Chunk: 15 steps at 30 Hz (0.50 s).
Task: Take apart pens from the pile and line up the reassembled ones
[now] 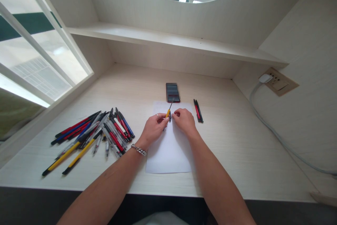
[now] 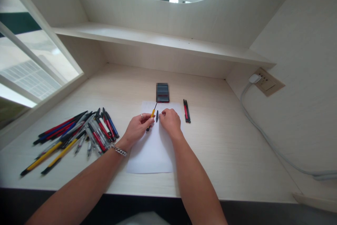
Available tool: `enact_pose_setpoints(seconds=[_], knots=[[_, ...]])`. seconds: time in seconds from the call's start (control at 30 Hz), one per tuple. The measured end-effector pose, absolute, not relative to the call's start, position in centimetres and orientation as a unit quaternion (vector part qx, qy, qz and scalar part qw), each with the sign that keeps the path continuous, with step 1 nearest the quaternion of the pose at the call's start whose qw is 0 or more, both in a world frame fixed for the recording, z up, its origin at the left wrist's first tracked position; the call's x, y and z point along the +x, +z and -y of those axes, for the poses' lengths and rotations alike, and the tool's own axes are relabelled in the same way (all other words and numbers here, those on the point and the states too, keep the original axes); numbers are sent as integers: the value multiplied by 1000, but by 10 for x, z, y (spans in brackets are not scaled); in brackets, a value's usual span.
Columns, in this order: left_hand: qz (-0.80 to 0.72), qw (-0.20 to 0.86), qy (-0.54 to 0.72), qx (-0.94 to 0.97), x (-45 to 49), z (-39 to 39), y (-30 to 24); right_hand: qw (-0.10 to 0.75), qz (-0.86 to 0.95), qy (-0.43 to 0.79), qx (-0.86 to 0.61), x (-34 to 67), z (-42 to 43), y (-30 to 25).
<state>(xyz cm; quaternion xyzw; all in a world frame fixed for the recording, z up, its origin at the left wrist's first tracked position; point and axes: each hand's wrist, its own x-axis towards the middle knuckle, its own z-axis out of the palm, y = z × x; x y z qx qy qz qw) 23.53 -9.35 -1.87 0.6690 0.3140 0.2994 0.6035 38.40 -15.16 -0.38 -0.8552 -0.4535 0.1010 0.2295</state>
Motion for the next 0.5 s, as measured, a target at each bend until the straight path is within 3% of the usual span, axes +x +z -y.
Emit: enact_pose_setpoints(seconds=[0.2, 0.3, 0.37, 0.5], knots=[[-317, 589, 288, 685, 235, 93, -17, 162, 443, 94, -877, 377, 152, 0], [-315, 570, 289, 701, 234, 93, -16, 177, 446, 91, -873, 380, 155, 2], [-312, 555, 290, 715, 233, 95, -14, 252, 432, 105, -859, 386, 155, 2], [-309, 534, 273, 739, 231, 99, -9, 508, 356, 202, -758, 402, 156, 3]])
